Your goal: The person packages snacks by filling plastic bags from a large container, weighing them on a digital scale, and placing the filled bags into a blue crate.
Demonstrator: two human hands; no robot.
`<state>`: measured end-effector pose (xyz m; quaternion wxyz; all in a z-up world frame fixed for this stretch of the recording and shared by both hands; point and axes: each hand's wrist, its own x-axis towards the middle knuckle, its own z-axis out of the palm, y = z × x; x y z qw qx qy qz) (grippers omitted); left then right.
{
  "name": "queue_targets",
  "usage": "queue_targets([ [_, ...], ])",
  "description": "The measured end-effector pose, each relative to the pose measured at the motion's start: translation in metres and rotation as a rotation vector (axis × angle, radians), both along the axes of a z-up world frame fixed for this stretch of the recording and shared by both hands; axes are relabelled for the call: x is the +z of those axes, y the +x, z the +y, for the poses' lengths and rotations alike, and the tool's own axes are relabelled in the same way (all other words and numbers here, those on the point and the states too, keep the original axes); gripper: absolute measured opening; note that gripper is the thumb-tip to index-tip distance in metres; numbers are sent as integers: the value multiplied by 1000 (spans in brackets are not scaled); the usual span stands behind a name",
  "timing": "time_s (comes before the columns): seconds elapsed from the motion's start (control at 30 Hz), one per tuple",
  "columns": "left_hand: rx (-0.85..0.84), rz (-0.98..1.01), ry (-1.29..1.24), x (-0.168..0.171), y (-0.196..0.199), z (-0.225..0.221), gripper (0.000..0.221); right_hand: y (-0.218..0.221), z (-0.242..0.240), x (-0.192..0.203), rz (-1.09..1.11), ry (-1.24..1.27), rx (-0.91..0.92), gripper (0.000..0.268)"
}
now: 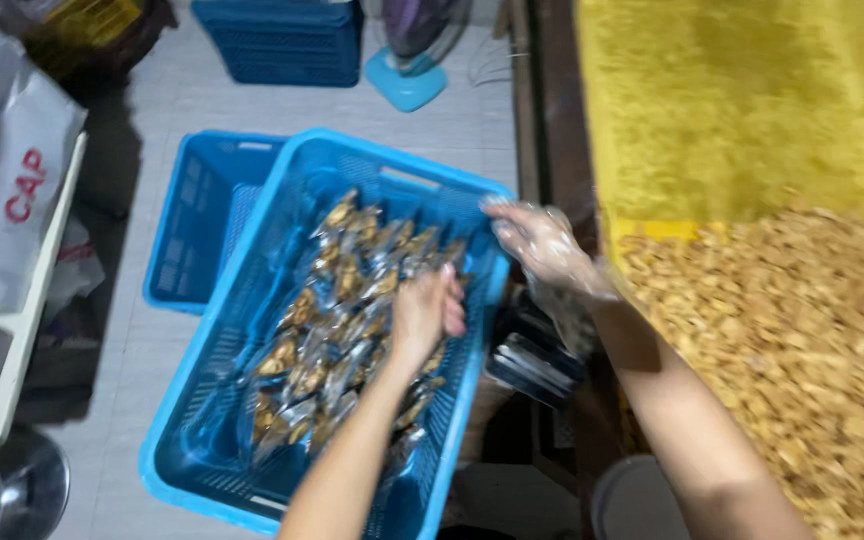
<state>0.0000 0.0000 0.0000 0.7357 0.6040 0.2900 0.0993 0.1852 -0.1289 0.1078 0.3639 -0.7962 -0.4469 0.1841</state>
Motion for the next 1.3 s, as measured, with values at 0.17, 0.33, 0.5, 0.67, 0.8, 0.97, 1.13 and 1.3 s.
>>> queue_targets([
  [0.17,-263,268,-510,-50,-33,-150,60,-63,-143,34,614,306,-364,33],
  [0.33,106,329,-632,-112,-27,-189,26,-123,-256,5,857,594,-530,48],
  [0.5,227,315,-701,-140,-17,-185,21,-120,-327,-57,708,157,-694,56],
  [0.67,490,301,-710,-129,-17,-183,17,-137,-372,-91,959,586,-502,51],
  [0.8,334,499,-86,-112,-26,-178,27,-150,-374,-60,766,179,-668,45],
  [0.97,298,254,-126,-91,-36,-177,22,-177,-384,-22,379,-33,-484,43],
  [1.13,105,-157,-263,-38,-70,-181,13,-169,-377,-1,566,408,-500,33],
  [1.3,-16,-5,261,89,-63,-239,19,-145,-368,8,832,453,-562,33],
])
